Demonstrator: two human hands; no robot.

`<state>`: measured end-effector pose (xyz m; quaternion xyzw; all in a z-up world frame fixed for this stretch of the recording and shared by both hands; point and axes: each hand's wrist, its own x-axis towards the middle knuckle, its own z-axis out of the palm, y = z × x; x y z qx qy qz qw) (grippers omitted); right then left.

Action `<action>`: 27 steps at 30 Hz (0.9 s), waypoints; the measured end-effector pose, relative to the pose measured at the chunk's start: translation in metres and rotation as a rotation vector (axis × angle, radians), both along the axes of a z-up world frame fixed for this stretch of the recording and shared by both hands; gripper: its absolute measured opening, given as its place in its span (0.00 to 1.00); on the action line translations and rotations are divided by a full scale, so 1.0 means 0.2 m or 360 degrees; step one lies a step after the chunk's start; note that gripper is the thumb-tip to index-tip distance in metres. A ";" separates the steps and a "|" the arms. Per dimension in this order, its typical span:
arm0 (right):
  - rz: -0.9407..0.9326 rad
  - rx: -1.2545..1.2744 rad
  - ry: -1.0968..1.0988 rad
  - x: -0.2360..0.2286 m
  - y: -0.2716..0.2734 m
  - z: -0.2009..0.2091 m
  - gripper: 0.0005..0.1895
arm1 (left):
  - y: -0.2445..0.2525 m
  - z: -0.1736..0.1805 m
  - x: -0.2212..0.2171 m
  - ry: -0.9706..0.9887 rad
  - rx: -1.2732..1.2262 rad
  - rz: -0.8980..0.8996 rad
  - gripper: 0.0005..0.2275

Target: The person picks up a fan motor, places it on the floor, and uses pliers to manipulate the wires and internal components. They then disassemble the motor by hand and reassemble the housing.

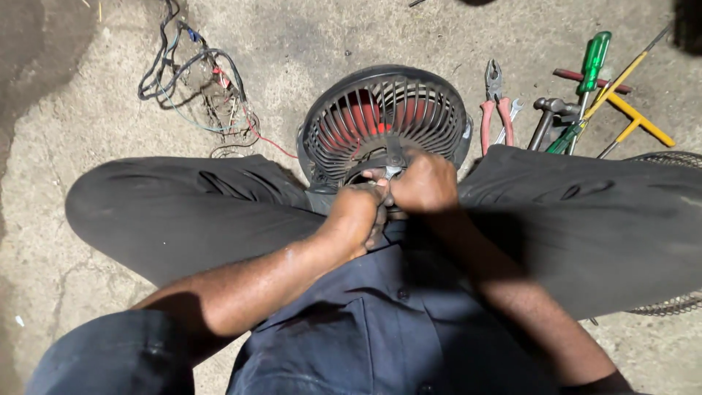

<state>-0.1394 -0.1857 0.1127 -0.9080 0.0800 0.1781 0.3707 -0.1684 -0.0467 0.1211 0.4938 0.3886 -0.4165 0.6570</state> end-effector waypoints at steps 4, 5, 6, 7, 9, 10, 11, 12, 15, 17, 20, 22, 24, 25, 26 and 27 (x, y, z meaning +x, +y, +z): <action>0.0022 0.0050 -0.0073 0.02 -0.01 -0.01 0.31 | -0.04 0.00 -0.01 -0.0013 0.0009 0.0133 0.14; -0.0007 0.0083 -0.0075 0.03 0.00 0.00 0.30 | -0.05 0.02 0.01 -0.0007 0.0012 0.0142 0.14; -0.0005 0.0076 -0.0090 0.03 -0.01 -0.01 0.30 | -0.02 0.03 0.02 -0.0022 0.0005 0.0143 0.14; 0.0023 0.0128 -0.0074 0.03 -0.02 -0.02 0.27 | 0.00 0.04 0.04 0.0075 -0.0043 0.0087 0.13; 0.0043 0.0177 -0.0058 0.03 -0.04 -0.06 0.24 | 0.01 0.06 0.07 0.0171 -0.0094 0.0021 0.13; 0.0028 0.0126 0.0011 0.01 -0.06 -0.08 0.25 | 0.00 0.07 0.07 0.0135 -0.0083 0.0002 0.14; 0.0014 0.0076 0.0081 -0.01 -0.07 -0.11 0.25 | 0.00 0.08 0.07 0.0099 -0.0072 -0.0017 0.14; 0.0015 0.0076 0.0091 -0.02 -0.09 -0.14 0.25 | 0.00 0.06 0.07 0.0109 -0.0071 -0.0016 0.14; -0.0196 0.0616 0.0054 -0.04 -0.13 -0.23 0.19 | 0.02 0.06 0.07 0.0167 -0.0212 0.0097 0.14; -0.0147 0.0586 0.0065 -0.03 -0.13 -0.28 0.20 | 0.03 0.15 0.10 0.0408 -0.0390 0.0070 0.19; -0.0157 0.0226 0.0344 -0.02 -0.10 -0.19 0.22 | 0.08 0.04 0.06 0.0428 -0.0819 0.0090 0.17; -0.0172 0.0242 0.0245 -0.03 -0.09 -0.18 0.26 | 0.04 0.02 0.03 0.0383 -0.0766 0.0193 0.16; -0.0183 0.0259 0.0142 -0.04 -0.10 -0.19 0.29 | -0.01 -0.01 0.00 0.0332 -0.0711 0.0298 0.15; -0.0206 0.0191 0.0195 -0.03 -0.10 -0.20 0.29 | -0.04 -0.03 -0.01 0.0313 -0.0652 0.0303 0.17; -0.0230 0.0127 0.0258 -0.04 -0.09 -0.22 0.29 | -0.06 -0.05 -0.03 0.0304 -0.0588 0.0308 0.19; -0.0233 0.0135 0.0267 -0.03 -0.08 -0.21 0.29 | -0.08 -0.01 -0.02 0.0312 -0.0579 0.0308 0.19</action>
